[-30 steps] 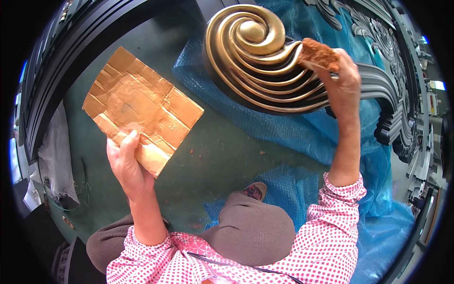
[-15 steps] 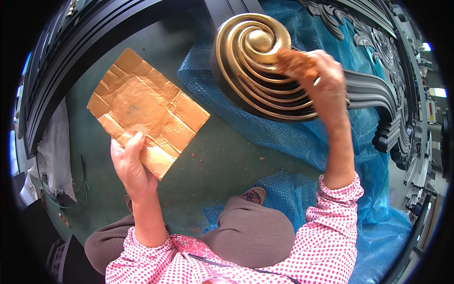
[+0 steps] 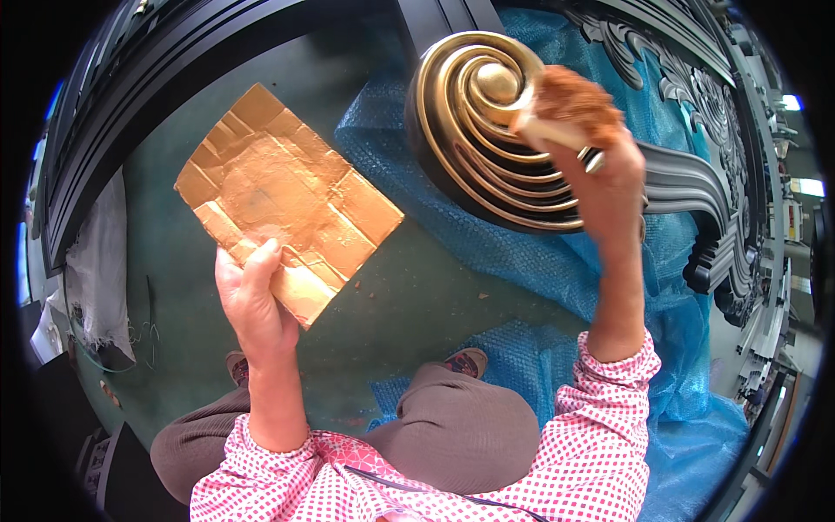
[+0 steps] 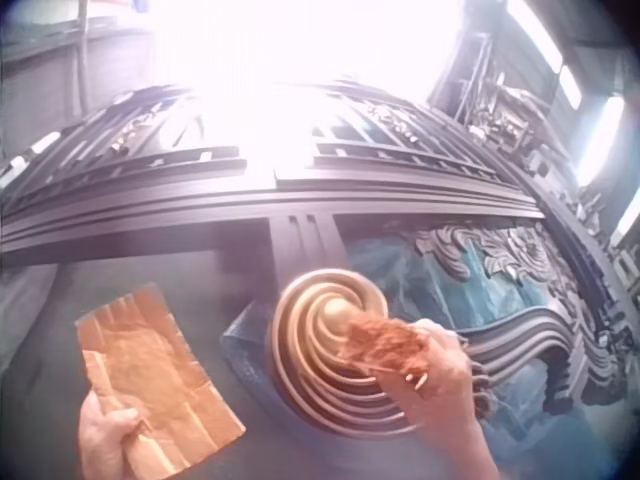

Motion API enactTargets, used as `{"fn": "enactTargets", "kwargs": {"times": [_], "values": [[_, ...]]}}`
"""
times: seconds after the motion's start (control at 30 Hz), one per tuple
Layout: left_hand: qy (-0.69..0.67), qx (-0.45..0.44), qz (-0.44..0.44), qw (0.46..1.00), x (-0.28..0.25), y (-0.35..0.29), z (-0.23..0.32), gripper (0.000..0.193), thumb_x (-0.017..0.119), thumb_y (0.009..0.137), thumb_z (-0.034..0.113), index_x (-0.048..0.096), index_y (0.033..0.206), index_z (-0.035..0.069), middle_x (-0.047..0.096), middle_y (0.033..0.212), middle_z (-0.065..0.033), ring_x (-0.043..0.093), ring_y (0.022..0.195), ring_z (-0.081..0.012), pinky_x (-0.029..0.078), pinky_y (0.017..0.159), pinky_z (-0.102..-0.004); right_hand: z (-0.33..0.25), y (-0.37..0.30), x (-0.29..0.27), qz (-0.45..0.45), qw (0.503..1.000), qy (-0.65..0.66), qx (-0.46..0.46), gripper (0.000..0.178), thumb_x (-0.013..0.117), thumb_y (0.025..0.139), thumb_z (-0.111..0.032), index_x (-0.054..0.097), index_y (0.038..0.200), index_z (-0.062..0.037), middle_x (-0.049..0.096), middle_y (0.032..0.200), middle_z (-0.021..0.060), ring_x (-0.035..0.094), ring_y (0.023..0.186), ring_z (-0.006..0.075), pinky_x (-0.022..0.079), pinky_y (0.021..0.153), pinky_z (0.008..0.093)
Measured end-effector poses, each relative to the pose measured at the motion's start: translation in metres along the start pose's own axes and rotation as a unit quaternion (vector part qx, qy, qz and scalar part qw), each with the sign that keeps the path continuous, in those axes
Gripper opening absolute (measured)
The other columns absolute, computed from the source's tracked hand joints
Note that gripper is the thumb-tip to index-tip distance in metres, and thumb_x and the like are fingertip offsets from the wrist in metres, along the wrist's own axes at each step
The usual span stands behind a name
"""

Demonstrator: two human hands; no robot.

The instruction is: The person sits on the floor and applies gold leaf to a black metal scrollwork ornament using a sponge. They hold a gold leaf sheet in one hand and dab the ornament with the sponge in the other, occasionally dipping the sponge into a container to reload material.

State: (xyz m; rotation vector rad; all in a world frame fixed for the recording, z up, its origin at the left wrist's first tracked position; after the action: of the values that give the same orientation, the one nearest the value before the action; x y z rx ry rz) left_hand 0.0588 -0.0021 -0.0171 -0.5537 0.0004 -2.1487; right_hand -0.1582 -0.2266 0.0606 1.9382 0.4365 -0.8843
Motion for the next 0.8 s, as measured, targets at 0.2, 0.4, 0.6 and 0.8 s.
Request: {"fn": "enactTargets", "kwargs": {"times": [0.2, 0.4, 0.6, 0.8], "values": [[-0.007, 0.006, 0.002, 1.0, 0.001, 0.001, 0.002, 0.036, 0.051, 0.081, 0.0, 0.041, 0.116, -0.004, 0.054, 0.103, -0.0106, 0.055, 0.09, -0.0155, 0.045, 0.083, -0.0298, 0.014, -0.002, -0.004, -0.021, 0.999, -0.005, 0.032, 0.019, 0.07, 0.072, -0.013, 0.06, 0.085, -0.0039, 0.06, 0.079, 0.0078, 0.058, 0.077, 0.0272, 0.043, 0.071, 0.0368], [0.007, 0.007, -0.004, 1.0, 0.006, 0.001, -0.001, 0.036, 0.053, 0.082, 0.006, 0.043, 0.115, -0.002, 0.054, 0.102, -0.0096, 0.056, 0.091, -0.0152, 0.046, 0.083, -0.0291, -0.004, 0.004, 0.016, -0.037, 0.999, -0.028, -0.017, 0.018, 0.069, 0.072, -0.016, 0.059, 0.08, -0.0037, 0.059, 0.081, 0.0102, 0.058, 0.081, 0.0277, 0.042, 0.073, 0.0354], [0.011, 0.005, 0.002, 1.0, 0.003, 0.002, -0.001, 0.037, 0.053, 0.081, 0.006, 0.042, 0.116, -0.002, 0.054, 0.104, -0.0101, 0.056, 0.092, -0.0157, 0.046, 0.084, -0.0298, 0.009, 0.005, 0.001, -0.024, 0.997, 0.052, 0.049, 0.02, 0.07, 0.069, -0.009, 0.058, 0.083, -0.0027, 0.059, 0.082, 0.0099, 0.057, 0.083, 0.0283, 0.042, 0.074, 0.0374], [-0.026, -0.006, -0.004, 1.0, 0.006, 0.002, 0.001, 0.043, 0.051, 0.08, 0.001, 0.038, 0.12, -0.005, 0.052, 0.109, -0.0133, 0.055, 0.096, -0.0184, 0.045, 0.086, -0.0314, 0.013, 0.005, -0.006, -0.049, 0.998, -0.038, 0.025, 0.021, 0.071, 0.071, -0.012, 0.06, 0.086, -0.0032, 0.059, 0.078, 0.0091, 0.058, 0.072, 0.0276, 0.043, 0.068, 0.0356]]}}
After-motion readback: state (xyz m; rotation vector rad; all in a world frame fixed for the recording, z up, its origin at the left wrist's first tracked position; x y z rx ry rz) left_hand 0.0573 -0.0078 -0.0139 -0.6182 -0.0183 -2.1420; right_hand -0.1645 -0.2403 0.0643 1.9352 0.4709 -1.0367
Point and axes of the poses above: each hand's wrist, its own y-axis towards the middle knuckle, its own x-axis out of the palm, z = x × y, the point moved 5 cm from there along y, towards the middle knuckle
